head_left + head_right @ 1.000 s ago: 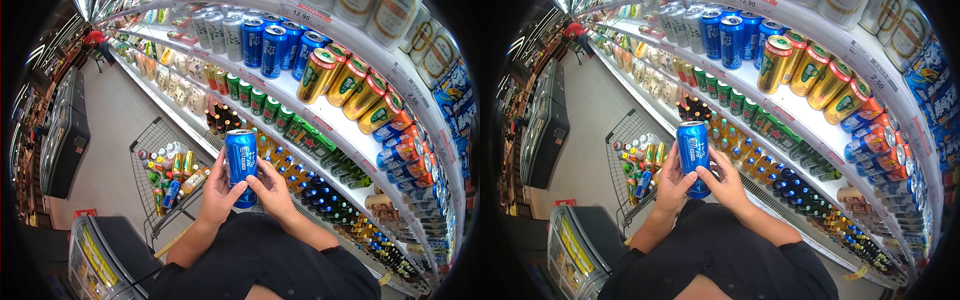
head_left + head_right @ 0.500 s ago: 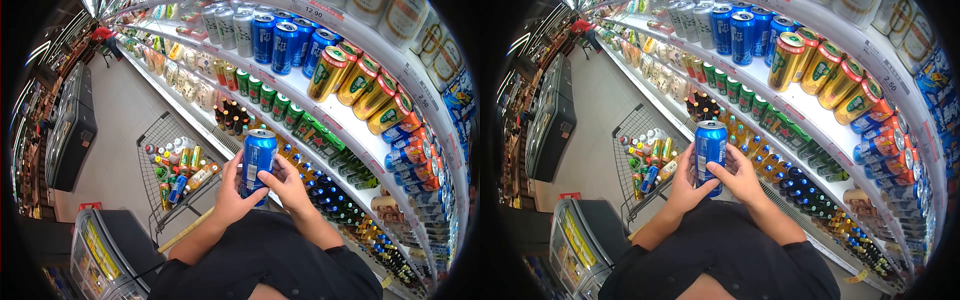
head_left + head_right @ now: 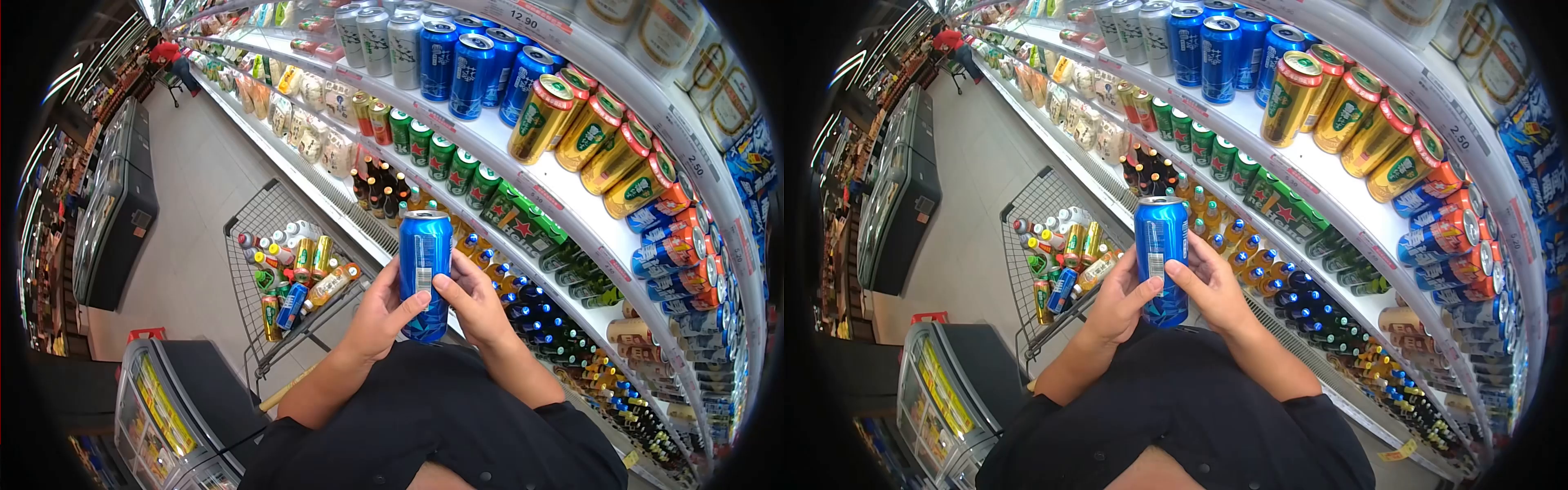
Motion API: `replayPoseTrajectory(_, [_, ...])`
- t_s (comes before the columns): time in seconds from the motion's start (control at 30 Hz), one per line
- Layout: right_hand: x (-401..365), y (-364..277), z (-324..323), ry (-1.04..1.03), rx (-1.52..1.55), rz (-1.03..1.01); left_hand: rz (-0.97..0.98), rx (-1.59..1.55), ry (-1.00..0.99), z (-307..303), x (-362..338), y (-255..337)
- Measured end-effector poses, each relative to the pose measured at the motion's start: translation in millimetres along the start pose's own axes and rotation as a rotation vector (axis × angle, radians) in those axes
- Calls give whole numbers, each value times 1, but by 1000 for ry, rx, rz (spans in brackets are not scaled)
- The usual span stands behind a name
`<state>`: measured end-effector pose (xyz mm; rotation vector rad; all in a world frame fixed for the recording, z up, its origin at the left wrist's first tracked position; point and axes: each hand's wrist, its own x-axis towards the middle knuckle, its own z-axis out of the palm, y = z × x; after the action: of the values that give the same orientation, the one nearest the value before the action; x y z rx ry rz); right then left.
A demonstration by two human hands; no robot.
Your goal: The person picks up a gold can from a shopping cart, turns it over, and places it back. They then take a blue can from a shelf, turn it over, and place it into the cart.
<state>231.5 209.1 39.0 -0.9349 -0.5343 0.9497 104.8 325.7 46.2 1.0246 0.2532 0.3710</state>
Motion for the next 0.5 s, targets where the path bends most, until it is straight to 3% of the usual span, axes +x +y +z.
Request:
replayPoseTrajectory(0.1, [2, -1, 5, 16, -52, -36, 28, -24, 23, -1, 0, 1])
replayPoseTrajectory(0.27, [6, 15, -4, 106, -419, -171, 41, -14, 68, -2, -1, 2])
replayPoseTrajectory(0.5, [7, 15, 3, 127, -236, -91, 65, 60, 108, -4, -2, 1])
